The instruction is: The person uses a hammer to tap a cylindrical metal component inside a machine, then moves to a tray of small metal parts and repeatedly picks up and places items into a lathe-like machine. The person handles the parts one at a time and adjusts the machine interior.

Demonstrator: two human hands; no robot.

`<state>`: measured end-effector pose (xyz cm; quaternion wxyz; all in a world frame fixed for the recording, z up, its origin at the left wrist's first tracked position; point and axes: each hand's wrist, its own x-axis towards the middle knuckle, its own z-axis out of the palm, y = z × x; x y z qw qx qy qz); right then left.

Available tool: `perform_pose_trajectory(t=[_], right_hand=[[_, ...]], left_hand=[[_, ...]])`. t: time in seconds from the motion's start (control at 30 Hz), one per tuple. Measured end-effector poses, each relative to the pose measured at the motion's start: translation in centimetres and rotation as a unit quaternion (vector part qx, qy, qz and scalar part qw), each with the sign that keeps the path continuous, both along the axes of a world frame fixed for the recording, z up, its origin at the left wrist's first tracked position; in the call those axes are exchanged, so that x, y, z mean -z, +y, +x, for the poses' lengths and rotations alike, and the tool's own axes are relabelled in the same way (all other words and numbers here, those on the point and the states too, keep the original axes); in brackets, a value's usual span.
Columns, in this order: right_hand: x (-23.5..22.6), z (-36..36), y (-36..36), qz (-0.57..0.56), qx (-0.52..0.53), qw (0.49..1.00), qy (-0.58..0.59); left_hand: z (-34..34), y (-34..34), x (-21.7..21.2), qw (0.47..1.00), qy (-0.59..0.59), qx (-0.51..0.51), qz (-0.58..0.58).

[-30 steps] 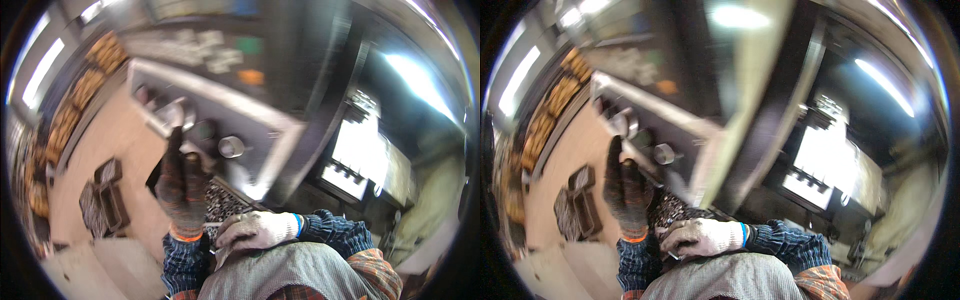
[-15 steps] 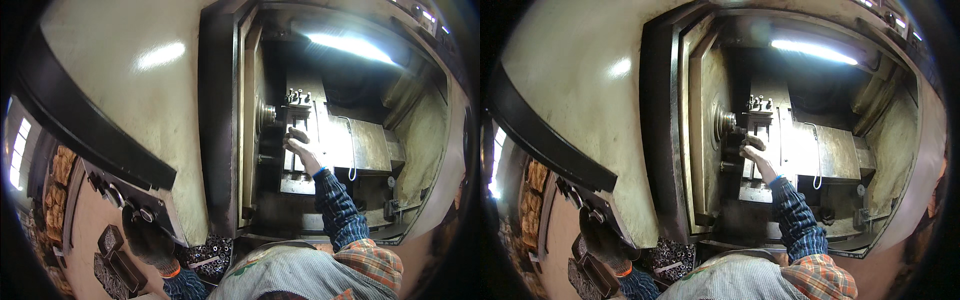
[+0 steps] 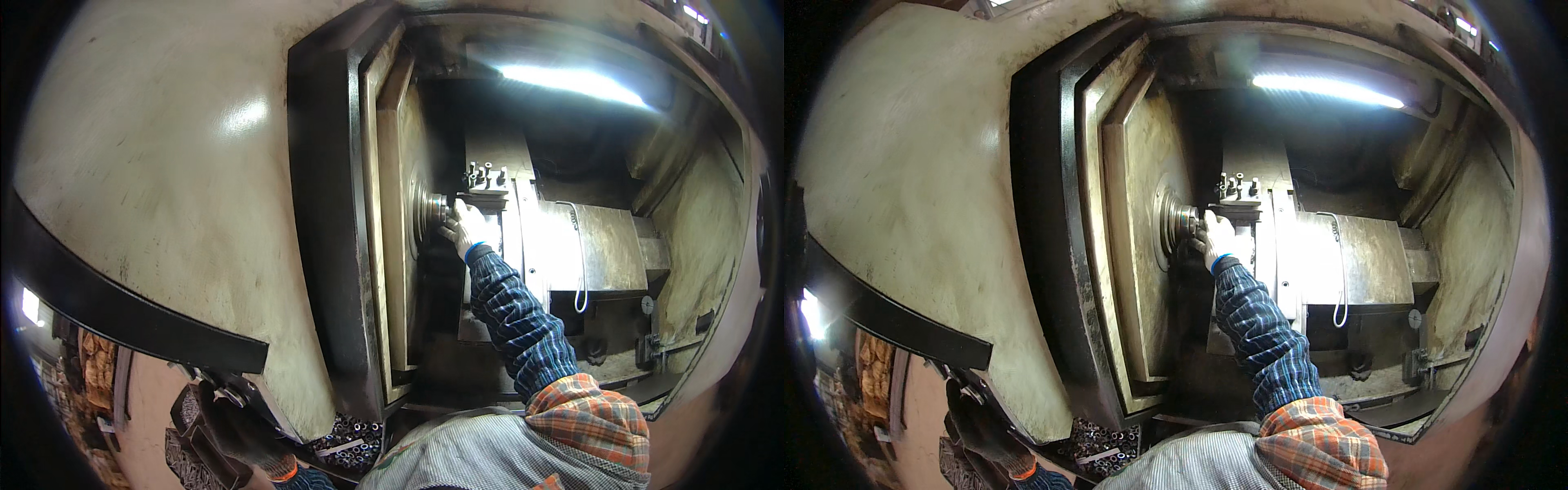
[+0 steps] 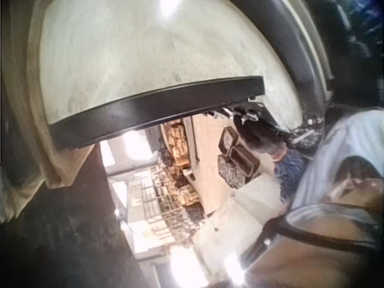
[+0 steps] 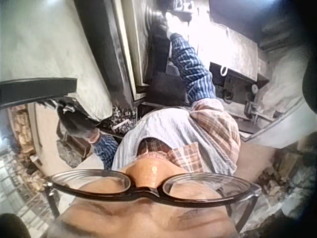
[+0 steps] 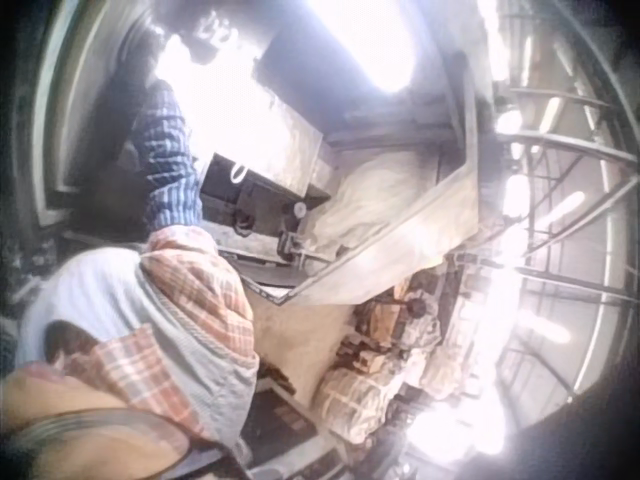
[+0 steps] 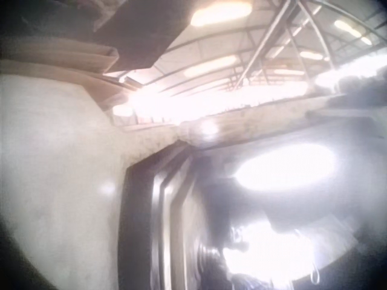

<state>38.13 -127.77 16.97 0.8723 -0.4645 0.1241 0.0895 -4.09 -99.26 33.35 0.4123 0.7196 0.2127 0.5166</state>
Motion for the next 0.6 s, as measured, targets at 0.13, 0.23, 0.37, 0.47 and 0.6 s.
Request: perform_pose_trajectory(t=[0.13, 0.23, 0.37, 0.47, 0.6], right_hand=[[0.2, 0.9, 0.0, 0.07, -0.003, 0.997, 0.007], [-0.6, -0.1, 0.0, 0.061, 0.005, 0.998, 0.002], [-1.5, -2.2, 0.0, -0.218, 0.038, 0.966, -0.135], [-1.1, -2.2, 0.3, -0.375, 0.11, 0.899, -0.197], [-0.1, -0.1, 1.7, 0.093, 0.144, 0.985, -0.003]], left_hand=[[0.5, -0.7, 0.0, 0.985, -0.026, -0.007, 0.168], [0.9, -1.1, -0.5, 0.989, -0.111, 0.063, 0.072], [1.7, -2.0, -1.3, 0.909, 0.097, -0.182, 0.362], [2.4, -2.3, -2.2, 0.881, 0.096, -0.203, 0.417], [2.1, -2.9, -3.4, 0.843, 0.116, -0.223, 0.476]])
